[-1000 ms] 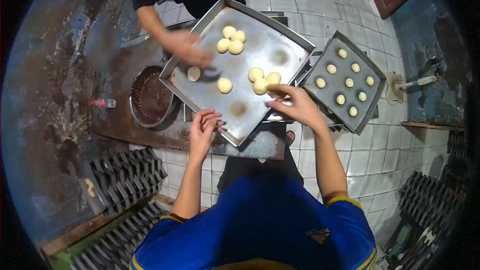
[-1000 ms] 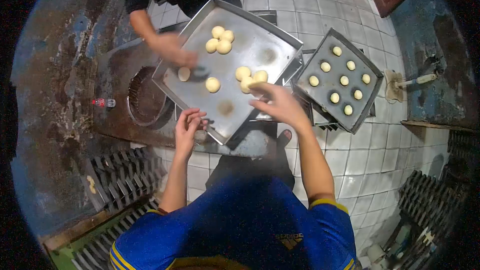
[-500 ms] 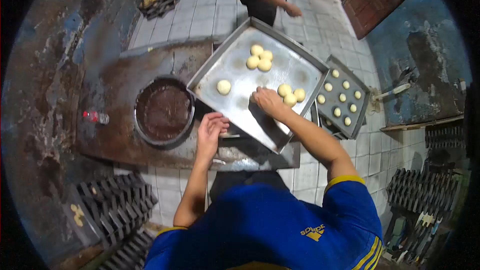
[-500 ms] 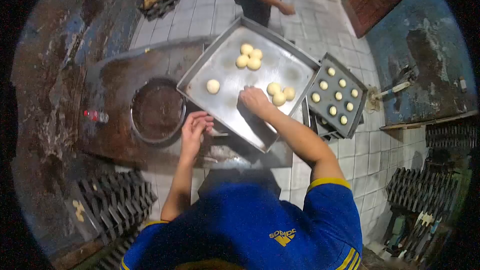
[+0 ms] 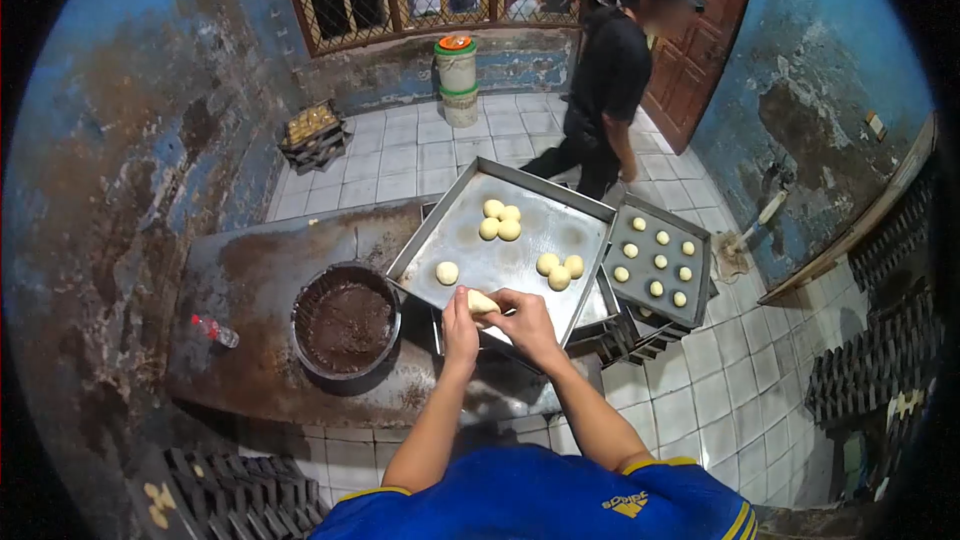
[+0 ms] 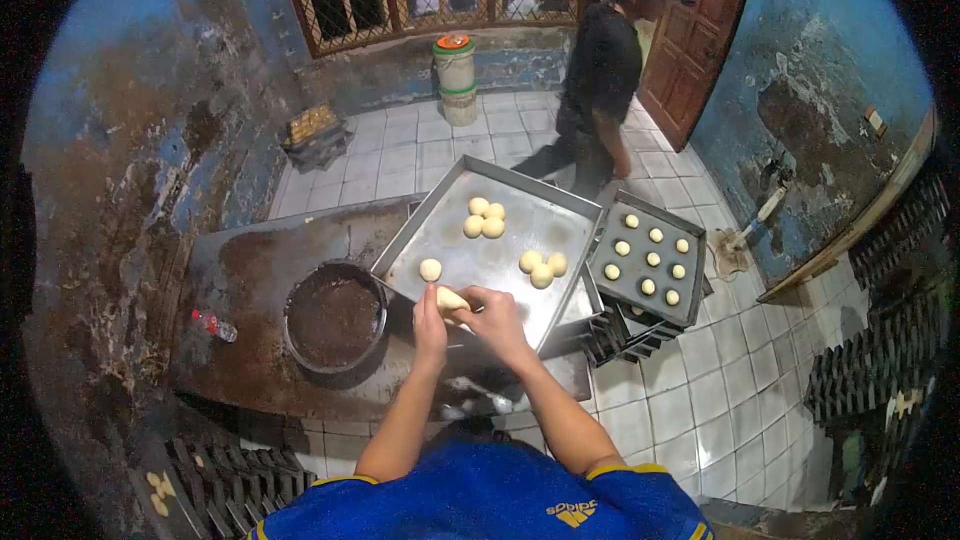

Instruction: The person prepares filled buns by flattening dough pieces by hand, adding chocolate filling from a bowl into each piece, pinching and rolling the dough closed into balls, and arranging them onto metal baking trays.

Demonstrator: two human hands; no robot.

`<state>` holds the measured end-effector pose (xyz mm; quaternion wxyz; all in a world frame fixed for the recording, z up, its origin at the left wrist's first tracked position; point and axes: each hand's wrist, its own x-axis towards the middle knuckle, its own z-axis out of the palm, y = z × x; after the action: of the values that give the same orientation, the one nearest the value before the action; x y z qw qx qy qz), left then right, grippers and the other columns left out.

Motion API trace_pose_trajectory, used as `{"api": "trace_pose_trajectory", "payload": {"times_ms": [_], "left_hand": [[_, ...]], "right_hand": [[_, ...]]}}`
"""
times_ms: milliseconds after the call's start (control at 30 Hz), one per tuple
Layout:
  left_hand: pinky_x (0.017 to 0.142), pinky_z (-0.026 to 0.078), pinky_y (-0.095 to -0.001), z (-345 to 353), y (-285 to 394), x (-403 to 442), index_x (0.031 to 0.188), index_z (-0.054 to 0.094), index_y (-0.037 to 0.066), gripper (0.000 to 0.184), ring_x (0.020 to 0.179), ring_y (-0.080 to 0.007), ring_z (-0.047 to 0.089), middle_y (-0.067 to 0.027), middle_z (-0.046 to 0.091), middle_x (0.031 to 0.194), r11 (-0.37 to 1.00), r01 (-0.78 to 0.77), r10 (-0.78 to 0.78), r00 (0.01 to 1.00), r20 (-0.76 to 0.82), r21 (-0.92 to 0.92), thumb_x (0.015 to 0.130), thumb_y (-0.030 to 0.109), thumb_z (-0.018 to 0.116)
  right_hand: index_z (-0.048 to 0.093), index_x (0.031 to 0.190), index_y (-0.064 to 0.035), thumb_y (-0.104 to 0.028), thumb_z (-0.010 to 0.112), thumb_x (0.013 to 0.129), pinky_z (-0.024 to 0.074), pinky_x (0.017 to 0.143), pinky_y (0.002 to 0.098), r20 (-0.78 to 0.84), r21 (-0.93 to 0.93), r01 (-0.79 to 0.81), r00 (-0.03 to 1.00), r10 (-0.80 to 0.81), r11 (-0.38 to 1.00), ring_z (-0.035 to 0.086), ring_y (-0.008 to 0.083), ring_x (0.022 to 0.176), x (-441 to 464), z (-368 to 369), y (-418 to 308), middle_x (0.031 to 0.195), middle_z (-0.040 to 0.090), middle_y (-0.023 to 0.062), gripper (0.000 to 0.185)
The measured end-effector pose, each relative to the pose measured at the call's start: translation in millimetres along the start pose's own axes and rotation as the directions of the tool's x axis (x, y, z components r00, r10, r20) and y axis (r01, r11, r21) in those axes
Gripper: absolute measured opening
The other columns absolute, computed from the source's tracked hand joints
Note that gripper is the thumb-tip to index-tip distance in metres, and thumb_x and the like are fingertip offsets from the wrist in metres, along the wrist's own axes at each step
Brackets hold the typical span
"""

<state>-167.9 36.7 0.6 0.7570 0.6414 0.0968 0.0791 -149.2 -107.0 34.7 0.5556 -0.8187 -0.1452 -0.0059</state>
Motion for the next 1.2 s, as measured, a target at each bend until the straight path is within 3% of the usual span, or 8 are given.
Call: {"api": "trace_pose_trajectory", "payload": {"times_ms": [367,467,567,600,667,1000,1067,1200], "left_hand": [[0.067,0.044,-0.0315,-10,42,-55,0.083,0.058,0.003,0.053,0.072,-0.0127,0.053,-0.0022,0.057,0.074,0.972,-0.226,0.235,0.946,-0.225,0.065,0.113,0.044,0.045],[0.056,0.040,-0.0321,0,77,-75,0.075,0.054,0.002,0.062,0.062,-0.0119,0.051,-0.0013,0.053,0.065,0.938,-0.342,0.298,0.879,-0.371,-0.057,0.113,0.049,0.043],[0.075,0.049,-0.0289,6,74,-87,0.096,0.063,0.003,0.056,0.084,-0.0146,0.059,-0.0030,0.059,0.087,0.954,-0.298,0.251,0.825,-0.507,-0.013,0.110,0.055,0.047],[0.079,0.050,-0.0280,-7,90,-95,0.103,0.064,0.007,0.051,0.092,-0.0137,0.062,-0.0035,0.062,0.097,0.893,-0.185,0.055,0.950,-0.308,-0.410,0.110,0.054,0.046],[0.084,0.051,-0.0278,-39,97,-104,0.113,0.063,0.008,0.047,0.099,-0.0122,0.063,-0.0033,0.064,0.104,0.708,-0.056,0.265,0.945,0.190,-0.704,0.111,0.052,0.046],[0.071,0.055,-0.0259,-71,91,-65,0.113,0.055,0.008,0.030,0.080,-0.0099,0.067,-0.0077,0.071,0.100,0.819,-0.430,0.383,0.903,-0.196,-0.380,0.111,0.038,0.054],[0.082,0.054,-0.0273,-103,107,-66,0.128,0.045,0.011,0.041,0.096,-0.0117,0.066,-0.0054,0.063,0.100,0.756,-0.079,0.186,0.978,0.098,-0.650,0.109,0.046,0.055],[0.093,0.054,-0.0342,-146,24,-40,0.127,0.054,0.009,0.042,0.109,-0.0187,0.065,-0.0075,0.063,0.118,0.964,-0.229,0.256,0.937,0.236,-0.137,0.094,0.023,0.076]], "right_hand": [[0.063,0.117,0.0032,-0.012,0.076,0.088,0.0533,0.083,0.0299,0.086,0.216,0.302,0.942,-0.326,0.929,0.065,0.0153,0.091,-71,-2,-56,0.104,0.068,0.0084,0.035],[0.064,0.109,0.0040,-0.018,0.077,0.089,0.0545,0.086,0.0369,-0.013,0.351,0.170,0.984,-0.176,0.921,0.071,0.0275,0.095,-83,22,-79,0.100,0.071,0.0185,0.033],[0.069,0.093,0.0036,-0.020,0.078,0.092,0.0524,0.066,0.0338,-0.243,0.356,0.159,0.967,-0.073,0.921,0.065,0.0144,0.073,-80,46,-90,0.078,0.070,0.0135,0.026],[0.070,0.090,0.0037,-0.020,0.077,0.093,0.0513,0.064,0.0317,-0.236,0.353,0.175,0.967,-0.093,0.919,0.063,0.0116,0.072,-74,44,-93,0.076,0.070,0.0129,0.025],[0.072,0.089,0.0043,-0.017,0.075,0.096,0.0494,0.063,0.0283,-0.216,0.385,0.214,0.967,-0.138,0.898,0.062,0.0099,0.071,-72,40,-100,0.076,0.071,0.0087,0.023],[0.071,0.087,0.0004,-0.029,0.061,0.109,0.0364,0.054,0.0236,0.038,0.655,0.089,0.988,-0.151,0.750,0.048,0.0018,0.065,-35,57,-120,0.075,0.062,-0.0062,0.038],[0.074,0.106,0.0029,-0.028,0.065,0.107,0.0471,0.064,0.0231,0.174,0.457,-0.033,0.983,-0.053,0.889,0.061,0.0053,0.077,-34,62,-150,0.088,0.071,0.0022,0.033],[0.073,0.116,0.0011,-0.026,0.066,0.104,0.0517,0.074,0.0311,0.381,0.259,-0.016,0.920,-0.088,0.966,0.067,0.0144,0.086,-24,98,-160,0.094,0.073,0.0090,0.030]]}}
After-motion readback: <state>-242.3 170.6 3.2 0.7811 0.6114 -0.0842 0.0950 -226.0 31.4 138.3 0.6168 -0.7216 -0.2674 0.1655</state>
